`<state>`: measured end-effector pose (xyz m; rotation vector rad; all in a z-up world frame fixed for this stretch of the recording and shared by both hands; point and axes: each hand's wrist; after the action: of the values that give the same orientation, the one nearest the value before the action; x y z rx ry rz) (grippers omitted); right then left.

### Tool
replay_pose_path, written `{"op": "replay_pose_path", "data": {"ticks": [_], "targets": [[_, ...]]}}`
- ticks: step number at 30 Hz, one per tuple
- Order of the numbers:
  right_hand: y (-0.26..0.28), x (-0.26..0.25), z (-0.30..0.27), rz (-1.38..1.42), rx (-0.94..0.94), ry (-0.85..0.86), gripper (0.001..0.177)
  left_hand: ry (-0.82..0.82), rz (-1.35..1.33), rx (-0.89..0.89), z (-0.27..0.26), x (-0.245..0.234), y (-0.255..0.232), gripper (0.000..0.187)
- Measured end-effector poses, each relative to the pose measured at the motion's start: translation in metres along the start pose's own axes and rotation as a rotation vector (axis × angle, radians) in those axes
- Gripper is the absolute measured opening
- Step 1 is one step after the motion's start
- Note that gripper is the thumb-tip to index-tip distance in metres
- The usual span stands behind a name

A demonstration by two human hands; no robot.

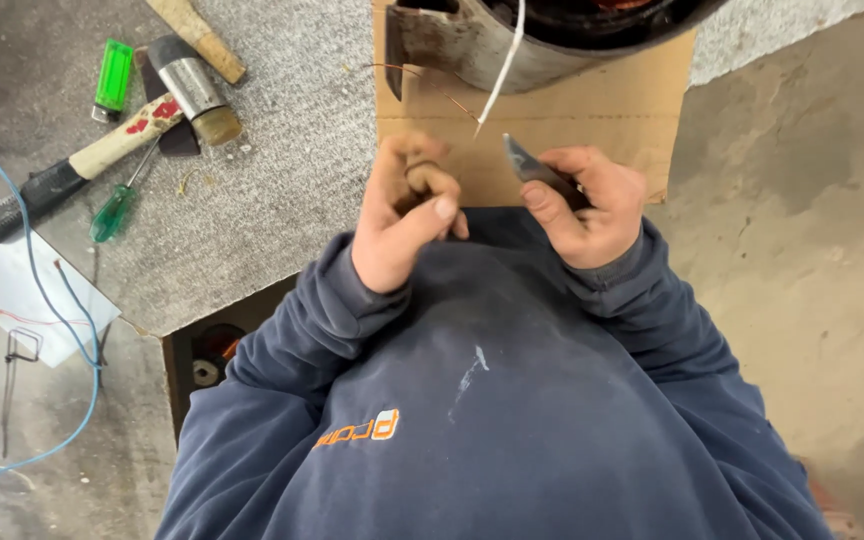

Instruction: The person scrapes the enamel insulation off the copper wire leads of a motor stator using a small blade, working on one wire end at a time over a piece of cardboard on the workbench. At the end they set the blade down, pick up pliers, and grab a blue cable.

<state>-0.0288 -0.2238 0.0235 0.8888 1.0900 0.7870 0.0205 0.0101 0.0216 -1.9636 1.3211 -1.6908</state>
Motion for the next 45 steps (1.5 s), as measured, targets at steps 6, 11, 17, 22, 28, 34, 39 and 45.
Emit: {"op": "replay_pose_path", "data": {"ticks": [6,11,17,22,28,34,39,45], "targets": [[0.003,0.004,0.011,-0.033,-0.190,0.010,0.021,0.115,0.594,-0.053,0.018,0.009,-0.023,0.023],[0.030,0.001,0.041,-0.173,-0.531,0.029,0.023,0.091,0.462,-0.013,0.004,0.000,-0.001,0.022],[0.035,0.007,0.048,-0.219,-0.628,0.072,0.028,0.160,0.130,0.036,-0.005,-0.008,0.019,0.027],[0.038,0.005,0.049,-0.268,-0.641,0.102,0.031,0.122,0.213,0.094,-0.008,-0.003,0.013,0.036],[0.035,0.006,0.048,-0.242,-0.659,0.121,0.037,0.161,0.390,0.241,-0.008,-0.009,0.017,0.038],[0.034,0.011,0.056,-0.269,-0.561,0.034,0.023,0.108,0.092,0.150,-0.010,-0.011,0.032,0.036],[0.020,0.015,0.052,-0.123,-0.555,0.125,0.027,-0.012,-0.066,0.145,-0.008,-0.008,0.030,0.032],[0.049,0.013,0.050,-0.217,-0.648,0.125,0.026,0.043,-0.030,0.220,-0.006,-0.008,0.031,0.032]]}}
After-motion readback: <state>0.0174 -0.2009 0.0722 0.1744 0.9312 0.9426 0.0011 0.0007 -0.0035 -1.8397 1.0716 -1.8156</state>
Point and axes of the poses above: each hand's wrist, its own z-axis towards the middle knuckle, its own x-axis out of the palm, y = z × x, and after that the axes turned 10 degrees about -y, right-handed
